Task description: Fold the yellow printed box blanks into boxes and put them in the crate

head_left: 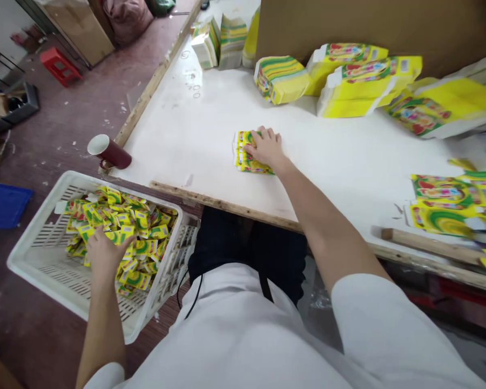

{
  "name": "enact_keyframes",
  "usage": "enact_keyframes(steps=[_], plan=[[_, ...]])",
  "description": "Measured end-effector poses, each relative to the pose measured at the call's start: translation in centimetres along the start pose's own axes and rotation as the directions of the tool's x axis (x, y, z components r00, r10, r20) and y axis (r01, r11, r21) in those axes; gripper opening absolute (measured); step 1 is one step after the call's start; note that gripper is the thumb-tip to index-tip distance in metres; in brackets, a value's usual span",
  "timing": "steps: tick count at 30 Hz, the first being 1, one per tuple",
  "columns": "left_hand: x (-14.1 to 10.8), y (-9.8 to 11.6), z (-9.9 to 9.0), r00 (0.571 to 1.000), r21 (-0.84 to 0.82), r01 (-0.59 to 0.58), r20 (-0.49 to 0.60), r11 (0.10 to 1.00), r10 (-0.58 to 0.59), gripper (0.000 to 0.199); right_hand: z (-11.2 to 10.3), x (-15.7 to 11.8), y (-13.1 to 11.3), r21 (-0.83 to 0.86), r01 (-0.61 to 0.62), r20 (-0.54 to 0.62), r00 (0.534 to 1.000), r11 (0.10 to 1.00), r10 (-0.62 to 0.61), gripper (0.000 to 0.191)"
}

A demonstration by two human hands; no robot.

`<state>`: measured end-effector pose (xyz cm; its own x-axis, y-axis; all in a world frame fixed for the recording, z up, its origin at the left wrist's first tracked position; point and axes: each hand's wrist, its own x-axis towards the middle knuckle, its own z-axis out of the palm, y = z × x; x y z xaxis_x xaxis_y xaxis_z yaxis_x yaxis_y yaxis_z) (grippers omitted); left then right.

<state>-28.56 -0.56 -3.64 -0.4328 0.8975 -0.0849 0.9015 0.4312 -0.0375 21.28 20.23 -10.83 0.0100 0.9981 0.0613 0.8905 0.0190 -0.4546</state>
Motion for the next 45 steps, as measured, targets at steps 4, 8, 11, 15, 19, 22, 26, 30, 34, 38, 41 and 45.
enact_keyframes(steps=[4, 8, 11, 15, 19, 22, 26, 30, 34, 38, 41, 45], plan=[[0.0, 3.1, 0.4, 0.971, -0.133, -0.222, -0.117, 0.966, 0.207, 0.073, 1.2, -5.2, -0.9, -0.053, 0.057, 0.013, 0.998, 0.997, -0.056, 0.063], [-0.8, 8.5, 0.4, 0.884, -0.336, -0.451, -0.297, 0.827, 0.361, 0.05, 0.5, -11.0, -1.3, 0.025, 0.081, 0.119, 0.989, 0.996, -0.083, 0.072], [-2.4, 12.5, 0.2, 0.797, -0.409, -0.604, -0.341, 0.684, 0.499, 0.043, -0.8, -14.0, -1.2, 0.089, 0.114, 0.074, 0.99, 0.989, -0.121, 0.076], [-4.5, 16.3, -0.1, 0.699, -0.456, -0.705, -0.315, 0.543, 0.642, 0.036, -1.7, -15.8, -1.4, 0.107, 0.062, 0.0, 0.998, 0.992, -0.062, 0.049], [-6.1, 18.6, -0.5, 0.647, -0.498, -0.736, -0.316, 0.459, 0.694, 0.033, -1.6, -15.9, -1.7, 0.114, 0.056, -0.061, 0.997, 0.992, -0.05, 0.041], [-7.2, 20.0, -1.2, 0.589, -0.515, -0.768, -0.337, 0.381, 0.734, 0.032, -1.6, -16.0, -1.9, 0.152, 0.044, -0.112, 0.993, 0.987, -0.027, 0.039], [-8.9, 22.7, -3.1, 0.471, -0.449, -0.844, -0.36, 0.294, 0.805, 0.04, -2.5, -17.0, -3.4, 0.331, 0.009, -0.177, 0.983, 0.944, 0.052, 0.039], [-9.5, 25.7, -4.9, 0.376, -0.199, -0.923, -0.288, 0.329, 0.881, 0.062, -4.7, -19.1, -6.5, 0.591, 0.095, -0.13, 0.991, 0.801, -0.022, 0.046], [-8.9, 26.5, -5.3, 0.415, -0.082, -0.907, -0.004, 0.413, 0.91, 0.051, -6.4, -20.9, -8.8, 0.63, 0.205, -0.1, 0.978, 0.749, -0.184, 0.033], [-8.2, 24.9, -4.5, 0.48, -0.153, -0.847, 0.195, 0.51, 0.856, 0.041, -6.2, -21.6, -9.5, 0.243, 0.449, -0.245, 0.886, 0.86, -0.394, 0.011], [-7.5, 23.6, -3.7, 0.343, -0.477, -0.785, 0.197, 0.395, 0.919, 0.052, -5.9, -21.7, -9.6, 0.026, 0.608, -0.302, 0.762, 0.794, -0.573, 0.019], [-7.5, 23.1, -2.9, 0.297, -0.722, -0.594, 0.211, 0.354, 0.931, 0.065, -5.8, -22.1, -9.8, 0.024, 0.691, -0.281, 0.698, 0.723, -0.658, 0.023]])
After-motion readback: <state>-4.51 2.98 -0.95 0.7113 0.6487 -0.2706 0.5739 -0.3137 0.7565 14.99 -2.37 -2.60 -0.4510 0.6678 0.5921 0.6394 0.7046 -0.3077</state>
